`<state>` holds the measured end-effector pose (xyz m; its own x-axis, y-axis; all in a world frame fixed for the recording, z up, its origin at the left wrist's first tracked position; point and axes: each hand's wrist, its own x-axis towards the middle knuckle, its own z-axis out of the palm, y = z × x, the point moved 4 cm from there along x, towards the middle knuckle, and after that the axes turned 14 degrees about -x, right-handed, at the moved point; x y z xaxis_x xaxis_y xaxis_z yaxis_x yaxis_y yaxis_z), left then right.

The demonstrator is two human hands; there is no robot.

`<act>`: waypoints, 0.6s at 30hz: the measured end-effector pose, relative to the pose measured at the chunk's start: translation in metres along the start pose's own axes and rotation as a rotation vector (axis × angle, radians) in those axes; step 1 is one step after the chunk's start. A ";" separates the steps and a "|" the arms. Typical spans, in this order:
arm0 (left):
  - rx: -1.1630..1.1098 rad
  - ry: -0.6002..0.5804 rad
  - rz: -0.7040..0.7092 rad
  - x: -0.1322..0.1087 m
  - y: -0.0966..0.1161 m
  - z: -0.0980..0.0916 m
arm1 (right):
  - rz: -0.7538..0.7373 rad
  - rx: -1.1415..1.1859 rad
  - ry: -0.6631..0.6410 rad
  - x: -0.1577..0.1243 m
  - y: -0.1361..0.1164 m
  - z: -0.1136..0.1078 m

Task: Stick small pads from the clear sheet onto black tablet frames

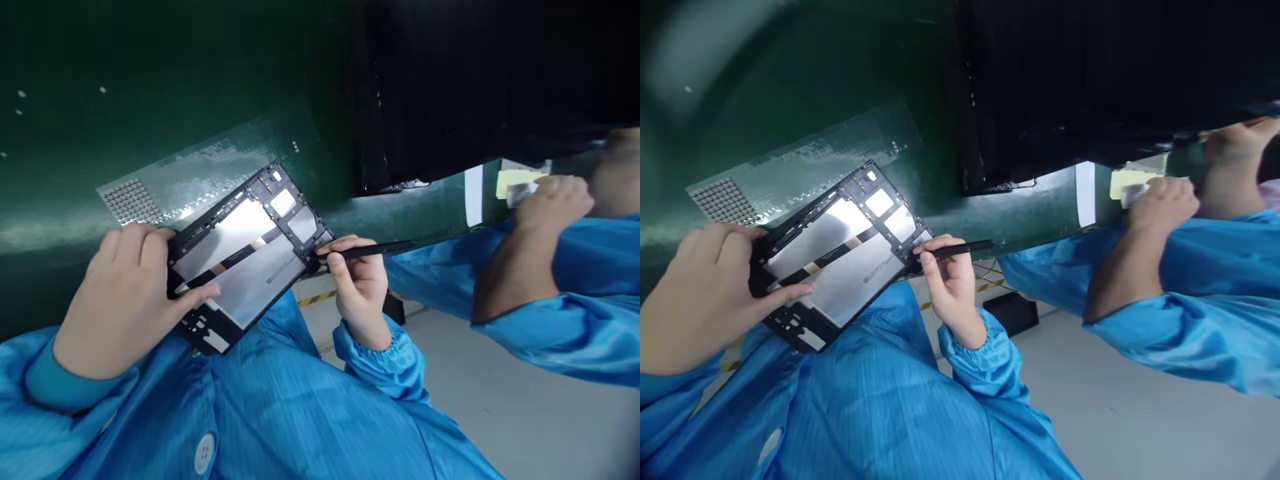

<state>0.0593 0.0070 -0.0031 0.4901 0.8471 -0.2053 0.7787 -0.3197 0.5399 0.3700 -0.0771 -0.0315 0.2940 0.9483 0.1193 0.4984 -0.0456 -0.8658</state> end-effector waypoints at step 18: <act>-0.088 -0.025 -0.096 0.002 -0.006 0.003 | -0.242 -0.248 -0.104 0.004 -0.020 -0.006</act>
<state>0.0567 0.0097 -0.0095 0.4251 0.8611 -0.2790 0.7857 -0.1980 0.5861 0.3665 -0.0746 -0.0107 0.0651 0.9672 0.2453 0.7302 0.1214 -0.6723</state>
